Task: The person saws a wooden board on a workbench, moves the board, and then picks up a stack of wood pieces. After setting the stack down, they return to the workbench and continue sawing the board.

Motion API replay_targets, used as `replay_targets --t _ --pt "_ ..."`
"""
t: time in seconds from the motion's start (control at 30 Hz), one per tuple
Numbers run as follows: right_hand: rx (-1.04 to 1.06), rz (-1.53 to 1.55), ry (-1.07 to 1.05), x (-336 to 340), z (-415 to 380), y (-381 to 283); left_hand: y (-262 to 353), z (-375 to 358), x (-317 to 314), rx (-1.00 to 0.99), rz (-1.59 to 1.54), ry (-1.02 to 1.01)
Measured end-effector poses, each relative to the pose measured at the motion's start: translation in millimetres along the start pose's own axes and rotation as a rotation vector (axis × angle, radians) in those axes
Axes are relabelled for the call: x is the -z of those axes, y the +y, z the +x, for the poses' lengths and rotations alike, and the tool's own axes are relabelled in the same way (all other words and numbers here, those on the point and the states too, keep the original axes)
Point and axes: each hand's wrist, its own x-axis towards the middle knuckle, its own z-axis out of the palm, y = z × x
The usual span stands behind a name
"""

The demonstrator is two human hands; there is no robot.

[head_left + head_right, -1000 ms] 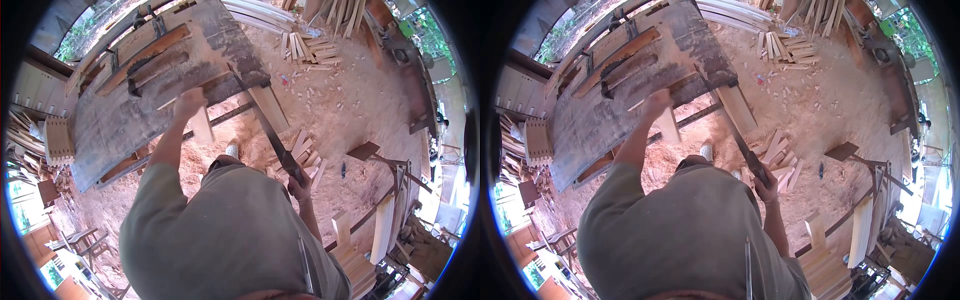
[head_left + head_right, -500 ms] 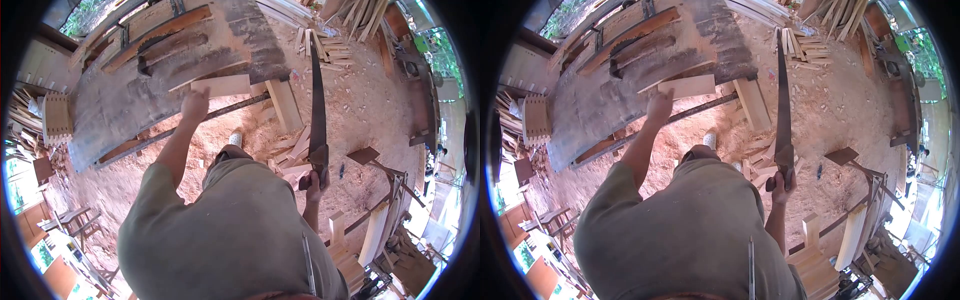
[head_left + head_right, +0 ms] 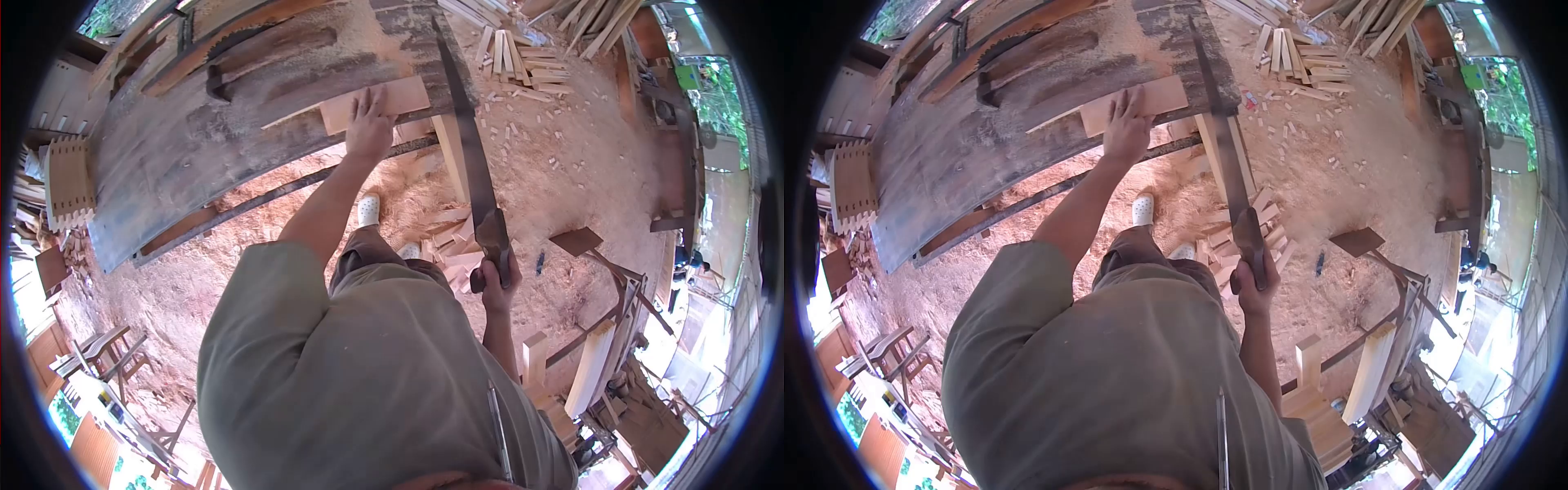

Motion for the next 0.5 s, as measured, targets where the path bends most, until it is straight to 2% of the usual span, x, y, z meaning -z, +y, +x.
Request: replay_targets --t 0.1,0.17,0.23,0.27,0.33,0.5 --pt "-0.01 0.011 -0.064 -4 5 -14 9 6 20 0.079 -0.067 -0.04" --pt "0.16 -0.179 -0.091 -9 12 -10 3 28 23 0.099 -0.026 -0.074" --pt "0.078 -0.183 -0.104 -21 18 -19 -3 61 16 0.233 0.017 0.004" --pt "0.072 -0.191 -0.122 -25 21 -19 -4 73 11 0.236 0.016 0.003" --pt "0.094 -0.222 -0.17 -37 31 -27 -2 89 5 0.422 0.065 -0.023" --pt "0.16 -0.202 -0.279 -38 44 -13 6 92 15 0.469 0.186 -0.103"
